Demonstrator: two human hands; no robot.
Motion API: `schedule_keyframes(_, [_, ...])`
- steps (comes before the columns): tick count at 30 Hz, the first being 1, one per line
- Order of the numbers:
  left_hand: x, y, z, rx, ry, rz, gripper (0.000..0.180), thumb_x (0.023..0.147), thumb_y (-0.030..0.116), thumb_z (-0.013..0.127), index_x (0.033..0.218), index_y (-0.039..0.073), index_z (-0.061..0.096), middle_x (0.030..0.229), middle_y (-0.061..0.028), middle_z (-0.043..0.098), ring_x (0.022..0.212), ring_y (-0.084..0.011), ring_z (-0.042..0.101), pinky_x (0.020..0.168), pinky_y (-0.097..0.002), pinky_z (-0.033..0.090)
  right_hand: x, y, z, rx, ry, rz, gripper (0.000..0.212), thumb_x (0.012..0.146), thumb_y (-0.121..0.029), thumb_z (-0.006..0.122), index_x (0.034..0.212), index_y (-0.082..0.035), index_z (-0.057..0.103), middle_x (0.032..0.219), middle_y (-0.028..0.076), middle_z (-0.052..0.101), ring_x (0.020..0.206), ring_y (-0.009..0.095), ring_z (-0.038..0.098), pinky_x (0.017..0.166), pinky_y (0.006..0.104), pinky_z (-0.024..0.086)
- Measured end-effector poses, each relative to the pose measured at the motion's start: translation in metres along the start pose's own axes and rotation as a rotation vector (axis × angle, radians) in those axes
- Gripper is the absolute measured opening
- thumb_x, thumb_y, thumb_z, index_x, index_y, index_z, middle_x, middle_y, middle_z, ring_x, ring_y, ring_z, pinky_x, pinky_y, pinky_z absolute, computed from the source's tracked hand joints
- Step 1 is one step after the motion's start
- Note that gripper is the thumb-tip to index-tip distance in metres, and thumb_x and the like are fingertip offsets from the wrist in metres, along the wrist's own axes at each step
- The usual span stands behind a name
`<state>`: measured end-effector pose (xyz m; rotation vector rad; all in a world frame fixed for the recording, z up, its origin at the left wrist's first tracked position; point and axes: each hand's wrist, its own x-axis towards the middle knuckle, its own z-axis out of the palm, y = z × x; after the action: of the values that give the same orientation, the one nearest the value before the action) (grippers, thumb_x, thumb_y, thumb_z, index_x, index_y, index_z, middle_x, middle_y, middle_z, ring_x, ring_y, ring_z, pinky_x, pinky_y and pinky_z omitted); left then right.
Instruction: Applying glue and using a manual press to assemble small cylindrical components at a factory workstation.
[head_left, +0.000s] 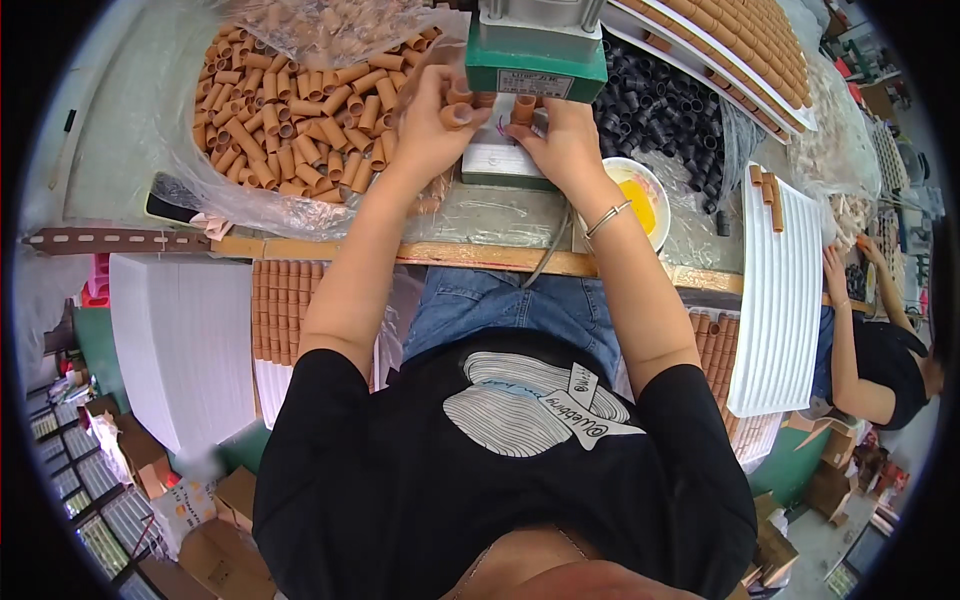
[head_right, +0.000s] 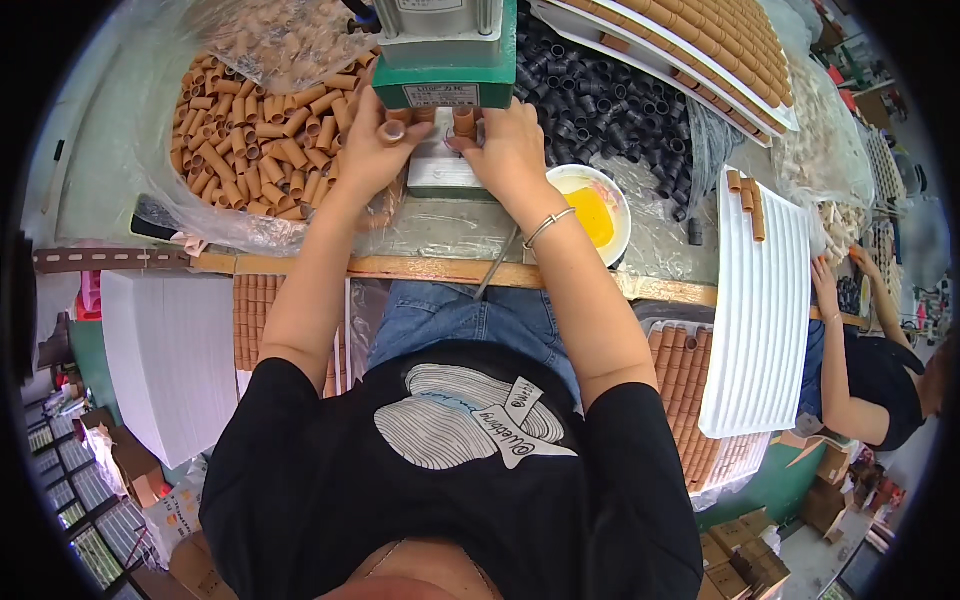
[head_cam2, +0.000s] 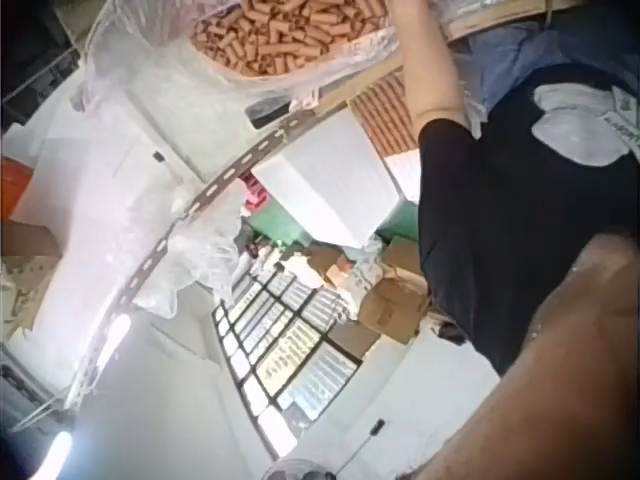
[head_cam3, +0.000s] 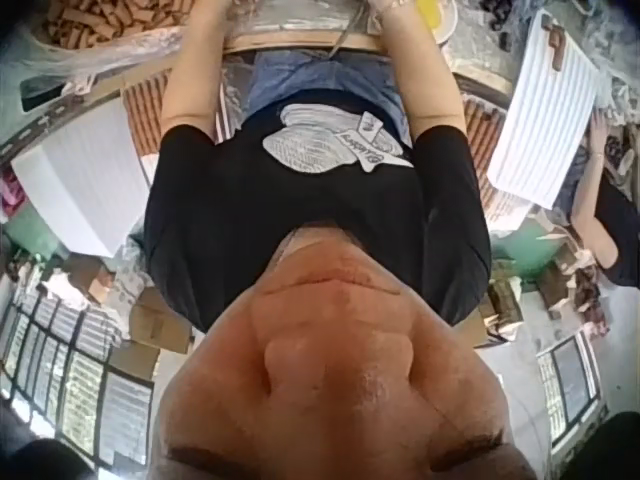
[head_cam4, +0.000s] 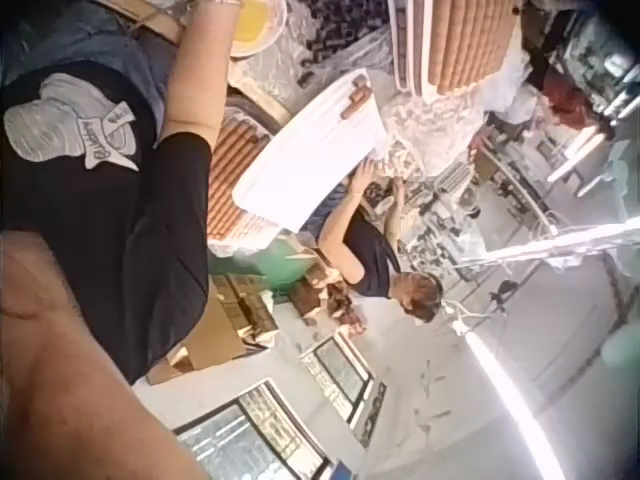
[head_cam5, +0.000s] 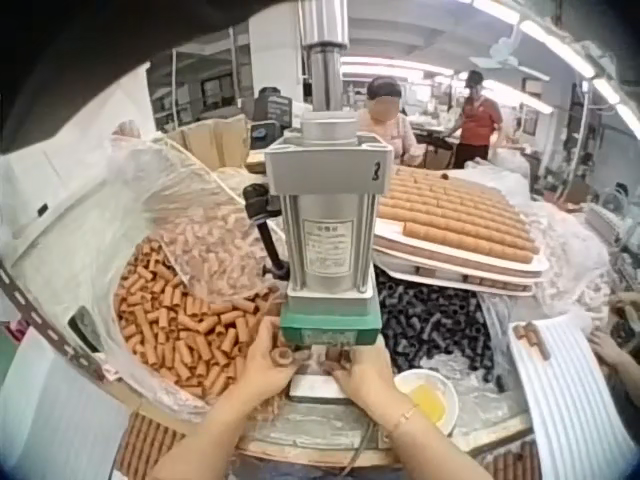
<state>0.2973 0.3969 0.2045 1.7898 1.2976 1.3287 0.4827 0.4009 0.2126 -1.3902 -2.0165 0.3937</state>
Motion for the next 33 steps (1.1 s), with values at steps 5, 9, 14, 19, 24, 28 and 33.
schedule_keyframes(5, [-0.038, 0.005, -0.024, -0.085, -0.163, -0.113, 0.047, 0.075, 0.008, 0.076, 0.109, 0.008, 0.044, 0.096, -0.0044, 0.057, 0.09, -0.0156, 0.056, 0.075, -0.0278, 0.047, -0.023, -0.004, -0.02, -0.077, 0.135, -0.096, 0.045, 0.071, -0.024, 0.078, 0.108, -0.004, 0.06, 0.096, 0.012, 0.06, 0.09, 0.029, 0.054, 0.078, 0.038, 0.046])
schedule_keyframes(9, [-0.069, 0.049, -0.027, -0.631, -0.409, -0.452, 0.042, 0.076, 0.003, 0.075, 0.106, 0.008, 0.044, 0.099, -0.0007, 0.054, 0.092, -0.01, 0.053, 0.077, -0.0233, 0.044, -0.058, -0.03, -0.062, 0.854, -0.323, 0.217, 0.041, 0.077, -0.021, 0.076, 0.111, -0.002, 0.062, 0.078, -0.003, 0.054, 0.064, 0.004, 0.048, 0.056, 0.0203, 0.038])
schedule_keyframes(14, [-0.091, 0.063, -0.002, -0.536, -0.371, -0.185, 0.043, 0.073, 0.002, 0.077, 0.101, 0.008, 0.044, 0.088, -0.0005, 0.055, 0.085, -0.0078, 0.055, 0.072, -0.0231, 0.046, -0.079, -0.037, -0.055, 0.911, -0.319, 0.151, 0.02, 0.083, -0.01, 0.069, 0.101, 0.0, 0.066, 0.064, -0.008, 0.052, 0.056, -0.001, 0.039, 0.052, 0.0154, 0.033])
schedule_keyframes(19, [-0.106, 0.07, 0.01, -0.213, -0.127, -0.234, 0.043, 0.073, 0.003, 0.077, 0.1, 0.006, 0.044, 0.088, -0.0029, 0.056, 0.082, -0.009, 0.055, 0.071, -0.0245, 0.048, -0.092, -0.046, -0.038, 0.736, -0.052, 0.168, 0.021, 0.08, -0.014, 0.073, 0.084, 0.002, 0.06, 0.061, -0.002, 0.054, 0.053, 0.002, 0.042, 0.047, 0.02, 0.034])
schedule_keyframes(24, [-0.125, 0.07, 0.018, 0.027, 0.009, -0.025, 0.045, 0.072, 0.006, 0.079, 0.101, 0.005, 0.045, 0.088, -0.0068, 0.057, 0.082, -0.0127, 0.058, 0.07, -0.0264, 0.05, -0.098, -0.052, -0.032, 0.56, -0.022, 0.195, 0.029, 0.078, -0.021, 0.075, 0.074, -0.002, 0.054, 0.051, 0.004, 0.051, 0.043, 0.011, 0.045, 0.043, 0.0243, 0.039])
schedule_keyframes(28, [-0.148, 0.07, -0.001, 0.063, 0.069, 0.019, 0.04, 0.069, 0.01, 0.081, 0.097, 0.007, 0.052, 0.083, -0.0086, 0.059, 0.074, -0.0146, 0.058, 0.067, -0.0284, 0.048, -0.108, -0.053, -0.048, 0.235, -0.099, 0.067, 0.035, 0.076, -0.03, 0.077, 0.073, -0.002, 0.056, 0.056, 0.009, 0.057, 0.05, 0.018, 0.055, 0.05, 0.0297, 0.045])
schedule_keyframes(33, [-0.207, 0.052, -0.122, 0.133, -0.09, -0.454, 0.038, 0.068, 0.005, 0.081, 0.096, 0.005, 0.056, 0.092, -0.0025, 0.061, 0.091, -0.0119, 0.056, 0.081, -0.0273, 0.045, -0.116, 0.085, -0.103, 0.137, 0.263, 0.245, 0.02, 0.09, -0.024, 0.064, 0.093, -0.004, 0.068, 0.082, 0.005, 0.066, 0.075, 0.011, 0.059, 0.067, 0.0246, 0.047])
